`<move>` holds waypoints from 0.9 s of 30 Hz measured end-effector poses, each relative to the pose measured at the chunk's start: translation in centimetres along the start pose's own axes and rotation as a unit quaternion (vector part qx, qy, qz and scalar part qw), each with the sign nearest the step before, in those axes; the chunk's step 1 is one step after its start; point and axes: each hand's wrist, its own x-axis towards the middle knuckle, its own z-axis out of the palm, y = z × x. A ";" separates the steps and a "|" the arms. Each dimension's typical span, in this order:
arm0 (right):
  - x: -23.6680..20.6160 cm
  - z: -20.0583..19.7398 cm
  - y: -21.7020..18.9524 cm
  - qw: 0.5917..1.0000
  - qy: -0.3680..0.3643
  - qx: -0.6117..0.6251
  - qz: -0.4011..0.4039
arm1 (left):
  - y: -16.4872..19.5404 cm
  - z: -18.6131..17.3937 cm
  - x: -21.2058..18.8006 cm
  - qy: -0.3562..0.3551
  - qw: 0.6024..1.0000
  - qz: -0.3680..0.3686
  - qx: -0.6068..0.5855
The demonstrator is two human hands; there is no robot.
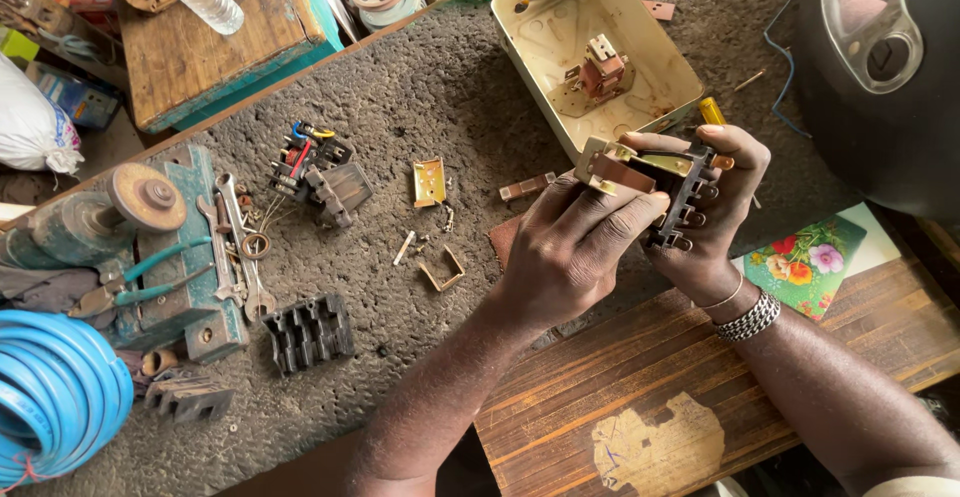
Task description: The person assembles a small electrical component by hand, fitting a metal bracket onto a black plastic housing with copper terminals. They then use a yellow screwdriver to tighten screws on the terminals. The person handles several small parts and tools on a cluttered workbench.
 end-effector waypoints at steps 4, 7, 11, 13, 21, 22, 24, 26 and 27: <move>-0.2 0.3 -0.1 1.000 -0.002 0.016 0.012 | -0.1 -0.3 -0.3 -0.004 1.000 -0.009 -0.007; 0.0 0.6 -0.2 1.000 0.005 0.005 0.012 | -0.5 0.2 -0.5 0.006 1.000 -0.005 -0.007; 1.2 0.3 -0.6 0.998 -0.024 -0.046 -0.021 | -1.7 1.5 -0.7 0.057 0.997 -0.023 -0.035; 2.0 0.1 -1.3 0.998 -0.047 -0.052 0.002 | -2.7 1.7 -0.8 0.089 0.990 -0.069 -0.090; 4.6 -0.9 -5.1 0.917 -0.285 -0.230 0.157 | -5.6 -1.5 -0.9 0.170 0.859 -0.251 -0.412; 4.5 -0.7 -5.3 0.912 -0.325 -0.222 0.117 | -5.7 -1.7 -0.7 0.171 0.823 -0.265 -0.474; 3.9 0.0 -5.5 0.876 -0.422 -0.220 0.075 | -5.7 -2.0 -0.5 0.168 0.736 -0.289 -0.588; 3.1 0.7 -5.3 0.810 -0.533 -0.232 0.070 | -5.5 -2.1 -0.3 0.146 0.715 -0.300 -0.614; 2.7 0.8 -5.2 0.821 -0.527 -0.210 0.065 | -5.5 -2.0 -0.3 0.134 0.703 -0.306 -0.628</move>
